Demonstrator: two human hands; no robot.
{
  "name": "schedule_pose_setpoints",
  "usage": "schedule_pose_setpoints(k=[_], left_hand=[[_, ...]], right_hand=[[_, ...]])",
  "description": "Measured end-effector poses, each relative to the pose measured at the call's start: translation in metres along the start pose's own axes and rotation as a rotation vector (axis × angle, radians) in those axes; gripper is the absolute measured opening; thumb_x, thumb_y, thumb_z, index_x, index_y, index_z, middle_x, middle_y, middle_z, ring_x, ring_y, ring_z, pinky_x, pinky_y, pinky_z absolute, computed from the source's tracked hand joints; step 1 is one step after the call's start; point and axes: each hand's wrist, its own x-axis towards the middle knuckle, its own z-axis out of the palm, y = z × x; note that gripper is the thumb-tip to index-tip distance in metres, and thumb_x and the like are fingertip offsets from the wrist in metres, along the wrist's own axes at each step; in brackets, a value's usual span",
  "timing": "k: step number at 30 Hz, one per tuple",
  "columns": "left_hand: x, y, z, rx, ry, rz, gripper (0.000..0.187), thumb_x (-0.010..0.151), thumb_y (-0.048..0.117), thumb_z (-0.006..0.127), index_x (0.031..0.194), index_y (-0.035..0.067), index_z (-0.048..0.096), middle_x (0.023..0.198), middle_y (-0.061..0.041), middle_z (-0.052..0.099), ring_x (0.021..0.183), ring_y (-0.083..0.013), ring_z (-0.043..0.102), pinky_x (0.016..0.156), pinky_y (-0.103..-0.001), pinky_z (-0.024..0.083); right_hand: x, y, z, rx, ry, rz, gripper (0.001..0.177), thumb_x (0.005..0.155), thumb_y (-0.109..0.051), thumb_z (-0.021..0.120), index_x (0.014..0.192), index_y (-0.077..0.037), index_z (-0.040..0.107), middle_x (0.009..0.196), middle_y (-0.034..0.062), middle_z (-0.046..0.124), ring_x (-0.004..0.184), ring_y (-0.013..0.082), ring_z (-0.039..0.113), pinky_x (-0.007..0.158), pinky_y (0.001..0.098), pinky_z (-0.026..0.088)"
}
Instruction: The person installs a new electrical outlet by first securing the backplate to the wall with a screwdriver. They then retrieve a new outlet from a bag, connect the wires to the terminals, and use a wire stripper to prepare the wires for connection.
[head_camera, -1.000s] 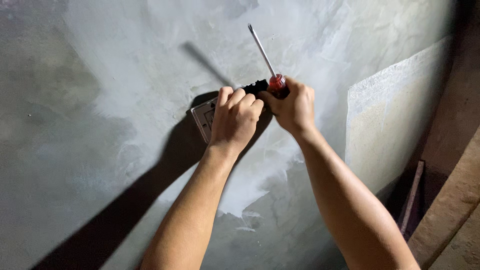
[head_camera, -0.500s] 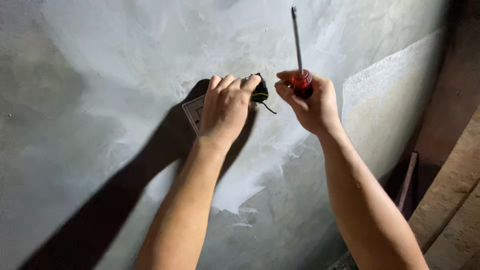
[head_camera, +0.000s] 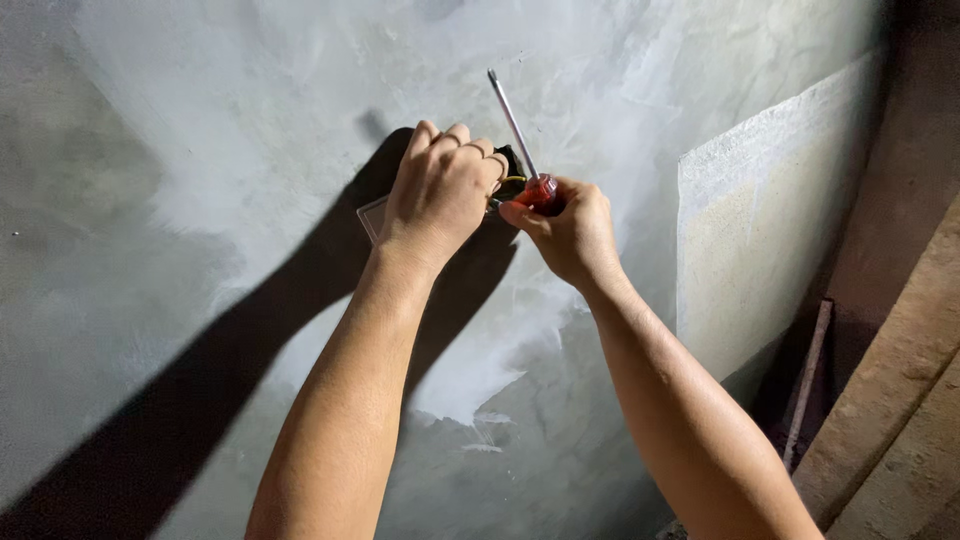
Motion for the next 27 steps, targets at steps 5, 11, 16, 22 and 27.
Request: schedule_pose_setpoints(k=[5,11,16,22,27], left_hand=[[-0.006,-0.001,-0.011,-0.102,0.059,0.046,0.010,0.093,0.009,0.071,0.083,0.011,0.076,0.084,-0.001,0.074,0.090,-0.0221,0.066,0.091,-0.041,0.046],[-0.023,0.003,-0.030,-0.184,0.014,0.054,0.006,0.084,0.009,0.074,0.081,0.012,0.078,0.083,0.000,0.074,0.098,-0.0220,0.065,0.098,-0.042,0.045],[-0.033,-0.001,-0.022,-0.139,0.065,0.053,0.012,0.089,0.006,0.072,0.084,0.014,0.080,0.087,-0.002,0.073,0.105,-0.0207,0.064,0.104,-0.041,0.045],[-0.024,0.008,0.004,0.026,0.078,-0.048,0.020,0.098,0.008,0.070,0.078,0.011,0.074,0.074,-0.003,0.071,0.094,-0.0151,0.063,0.100,-0.039,0.046],[-0.016,0.022,0.017,0.340,0.130,-0.074,0.017,0.091,0.012,0.072,0.075,0.015,0.070,0.064,0.000,0.067,0.090,-0.0169,0.062,0.097,-0.038,0.044]], right_hand=[[-0.003,0.007,0.005,-0.122,0.151,-0.161,0.023,0.079,-0.019,0.088,0.083,-0.005,0.071,0.064,0.0037,0.066,0.056,0.0121,0.056,0.055,0.0309,0.048],[0.016,0.007,0.023,-0.266,0.386,-0.278,0.026,0.078,-0.022,0.090,0.080,-0.004,0.070,0.066,0.0111,0.068,0.056,0.0247,0.064,0.056,0.0382,0.049],[0.017,0.005,0.024,-0.276,0.414,-0.285,0.029,0.077,-0.022,0.092,0.079,-0.004,0.070,0.065,0.0112,0.068,0.054,0.0238,0.063,0.054,0.0375,0.050],[0.027,-0.005,0.013,-0.054,0.242,-0.161,0.020,0.076,-0.017,0.088,0.075,-0.007,0.070,0.066,-0.0018,0.072,0.057,0.0043,0.064,0.051,0.0243,0.051],[0.024,-0.023,-0.002,0.127,0.036,0.209,0.023,0.076,-0.015,0.085,0.071,-0.006,0.064,0.058,0.0011,0.060,0.044,0.0058,0.047,0.035,0.0253,0.032]])
